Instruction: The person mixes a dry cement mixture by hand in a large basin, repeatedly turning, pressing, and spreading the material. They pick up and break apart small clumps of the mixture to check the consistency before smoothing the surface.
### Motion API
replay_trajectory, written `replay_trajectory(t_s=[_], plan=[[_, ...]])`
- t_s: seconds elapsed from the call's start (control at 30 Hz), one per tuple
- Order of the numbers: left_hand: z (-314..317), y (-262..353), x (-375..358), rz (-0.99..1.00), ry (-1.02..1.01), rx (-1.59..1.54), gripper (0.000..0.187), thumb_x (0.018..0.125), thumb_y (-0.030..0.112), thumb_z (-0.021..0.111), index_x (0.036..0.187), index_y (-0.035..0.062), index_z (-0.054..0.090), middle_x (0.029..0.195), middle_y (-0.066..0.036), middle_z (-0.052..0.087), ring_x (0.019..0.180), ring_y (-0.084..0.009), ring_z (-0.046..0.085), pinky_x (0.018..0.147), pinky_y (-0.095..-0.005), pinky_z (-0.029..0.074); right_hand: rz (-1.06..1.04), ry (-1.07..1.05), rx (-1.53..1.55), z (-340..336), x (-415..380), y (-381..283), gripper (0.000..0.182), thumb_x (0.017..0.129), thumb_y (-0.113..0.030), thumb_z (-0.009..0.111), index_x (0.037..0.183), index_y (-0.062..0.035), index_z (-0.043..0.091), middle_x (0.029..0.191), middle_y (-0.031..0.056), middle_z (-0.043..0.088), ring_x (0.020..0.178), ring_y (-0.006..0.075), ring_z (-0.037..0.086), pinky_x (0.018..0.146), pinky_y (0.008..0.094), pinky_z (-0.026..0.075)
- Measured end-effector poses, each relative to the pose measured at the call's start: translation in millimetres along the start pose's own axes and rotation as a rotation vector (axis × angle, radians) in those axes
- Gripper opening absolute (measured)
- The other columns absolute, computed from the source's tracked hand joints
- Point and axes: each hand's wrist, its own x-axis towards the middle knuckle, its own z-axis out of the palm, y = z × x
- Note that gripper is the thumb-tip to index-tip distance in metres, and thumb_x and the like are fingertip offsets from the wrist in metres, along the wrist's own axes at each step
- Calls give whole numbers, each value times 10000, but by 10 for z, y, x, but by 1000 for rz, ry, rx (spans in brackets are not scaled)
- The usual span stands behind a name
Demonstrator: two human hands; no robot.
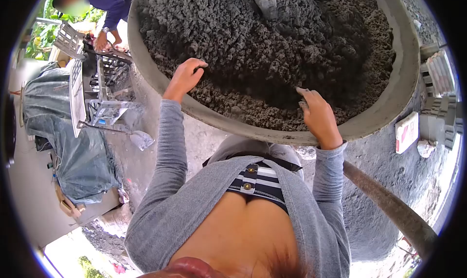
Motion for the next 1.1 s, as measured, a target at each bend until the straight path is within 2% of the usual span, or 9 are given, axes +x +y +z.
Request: replay_trajectory(t_s=[0.17,0.23,0.37,0.47,0.63,0.7,0.97,1.03,1.1], plan=[[-133,120,12,64,177,-82,273,853,111,555,1100,17,621,1182,-147,572,1044,-316,579,902,-389,458,47,-9,-36,76,80,-32,337,841,-41,560,1177,-56,584,1072,175,602,995,383,571,834,430,472],[-203,118,26,214,490,5,339,862,121,547,1184,16,562,1254,-168,508,1148,-333,507,955,-420,417,81,18,-36,90,73,-35,335,839,-43,562,1173,-53,587,1073,173,605,999,379,573,838,430,473],[-388,163,-63,190,674,45,394,861,137,538,1234,10,518,1315,-183,431,1222,-358,423,1014,-458,355,115,60,-19,136,125,-79,330,831,-51,571,1160,-41,594,1072,173,610,997,374,578,841,429,473],[-463,128,-116,240,761,36,416,876,153,504,1269,19,502,1341,-188,410,1244,-354,409,1037,-456,334,97,93,-16,172,170,-144,329,827,-54,576,1154,-34,595,1076,177,611,989,378,580,838,428,476],[-573,31,-181,278,910,112,549,948,382,419,1283,-46,497,1338,-226,435,1257,-375,399,1042,-476,334,66,192,0,150,275,-407,328,829,-42,583,1156,-28,589,1061,187,610,968,386,583,816,419,487],[-588,107,-250,300,951,58,513,930,318,417,1284,-43,506,1339,-214,443,1265,-360,399,1062,-472,315,2,341,86,142,306,-482,329,841,-30,585,1170,-32,580,1048,196,608,957,392,588,798,418,491],[-834,495,-324,385,852,-14,518,949,334,346,1251,-40,540,1347,-217,460,1280,-355,401,1065,-464,308,-37,656,49,80,287,-435,365,833,41,587,1192,-18,567,1119,182,617,998,366,608,827,376,501],[-798,569,-257,382,681,-52,618,988,459,270,1266,-17,549,1325,-175,509,1294,-317,410,1069,-445,313,-48,667,47,95,280,-373,364,828,46,593,1187,-17,574,1120,178,622,1007,361,611,838,372,501],[-639,648,-202,343,499,-70,571,983,434,282,1328,40,509,1378,-129,485,1322,-342,369,1102,-457,256,-58,676,48,83,251,-347,364,824,51,598,1181,-17,581,1122,175,628,1016,355,614,850,367,501]])
